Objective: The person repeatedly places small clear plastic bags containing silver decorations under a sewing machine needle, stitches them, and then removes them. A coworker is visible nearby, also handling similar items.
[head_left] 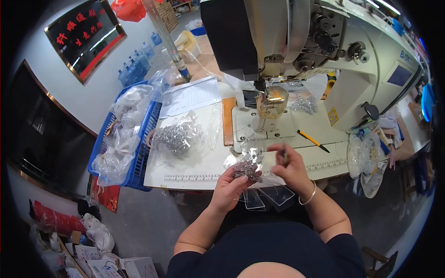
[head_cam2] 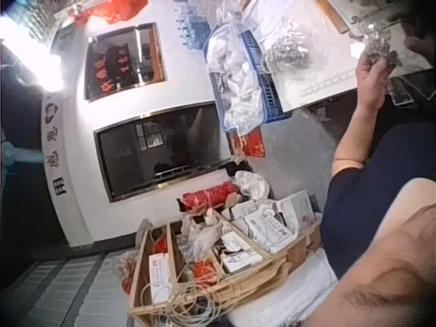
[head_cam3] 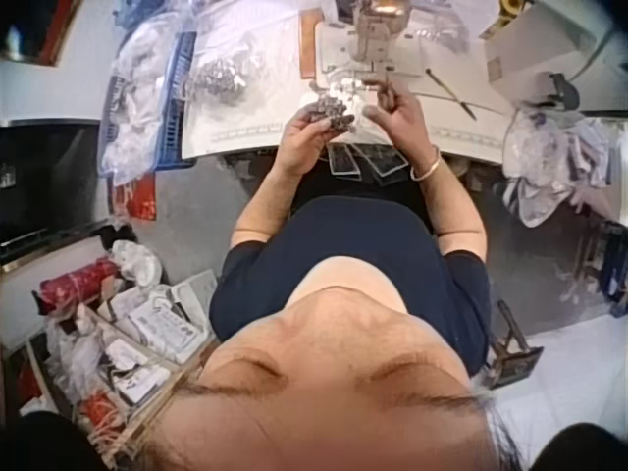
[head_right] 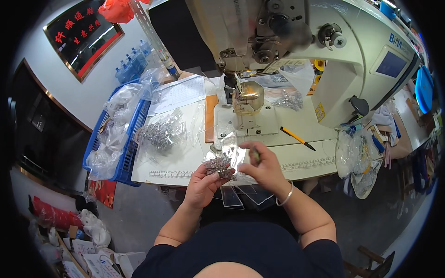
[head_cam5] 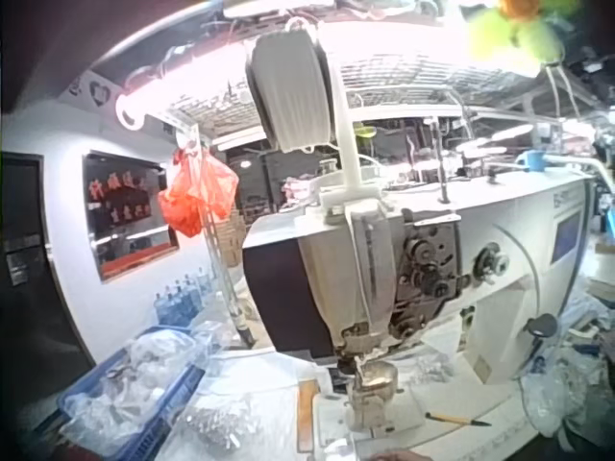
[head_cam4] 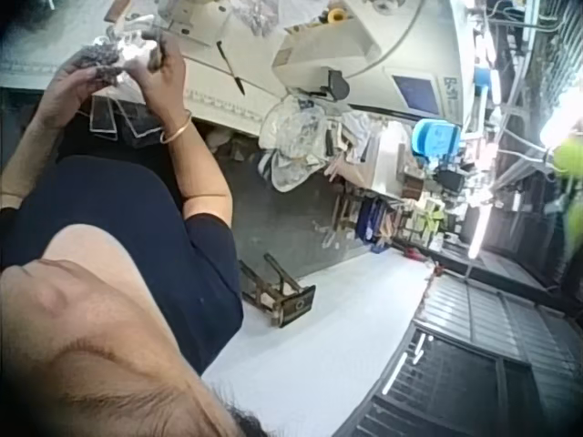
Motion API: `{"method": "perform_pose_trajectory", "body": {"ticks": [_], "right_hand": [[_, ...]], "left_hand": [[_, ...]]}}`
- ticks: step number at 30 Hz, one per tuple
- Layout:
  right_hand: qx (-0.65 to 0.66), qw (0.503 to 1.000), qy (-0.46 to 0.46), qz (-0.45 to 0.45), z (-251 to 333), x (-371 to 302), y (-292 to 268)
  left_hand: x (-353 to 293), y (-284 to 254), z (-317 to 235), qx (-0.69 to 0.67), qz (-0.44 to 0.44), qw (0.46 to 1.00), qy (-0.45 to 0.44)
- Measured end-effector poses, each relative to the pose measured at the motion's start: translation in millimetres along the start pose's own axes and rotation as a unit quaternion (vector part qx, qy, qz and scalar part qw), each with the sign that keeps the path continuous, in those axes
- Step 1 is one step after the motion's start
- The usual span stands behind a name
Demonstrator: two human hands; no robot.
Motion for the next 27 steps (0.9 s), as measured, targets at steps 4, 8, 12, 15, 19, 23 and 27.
{"method": "perform_pose_trajectory", "body": {"ticks": [4, 8, 12, 15, 19, 23, 27], "right_hand": [[-0.065, 0.993, -0.038, 0.085, 9, 1, 23], [-0.157, 0.934, -0.272, 0.169, 9, -7, 31], [-0.154, 0.926, -0.279, 0.202, 3, -14, 31], [-0.184, 0.943, -0.25, 0.119, 10, -2, 10], [-0.344, 0.891, -0.293, 0.034, 18, 1, -10], [-0.361, 0.855, -0.368, 0.05, 14, -9, -9], [-0.357, 0.854, -0.375, 0.039, 11, -10, -6]], "left_hand": [[3, -1, 5, -0.009, -0.02, 1.0, -0.013], [4, -4, 3, -0.116, -0.02, 0.992, -0.041], [9, -15, 14, -0.049, -0.082, 0.994, -0.044], [7, -11, 13, -0.017, -0.104, 0.994, -0.016], [4, -9, 10, 0.014, -0.111, 0.994, 0.014], [4, -5, 8, 0.021, -0.102, 0.995, -0.006], [2, -3, 9, 0.029, -0.101, 0.994, -0.011]]}}
Point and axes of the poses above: each hand's wrist, its own x-axis towards the middle knuckle, its own y-axis out of the palm, z = x × y, the point moved 5 cm from there along x, towards the middle knuckle, and after that the axes turned 15 degrees about -z, right-handed, at the moved point
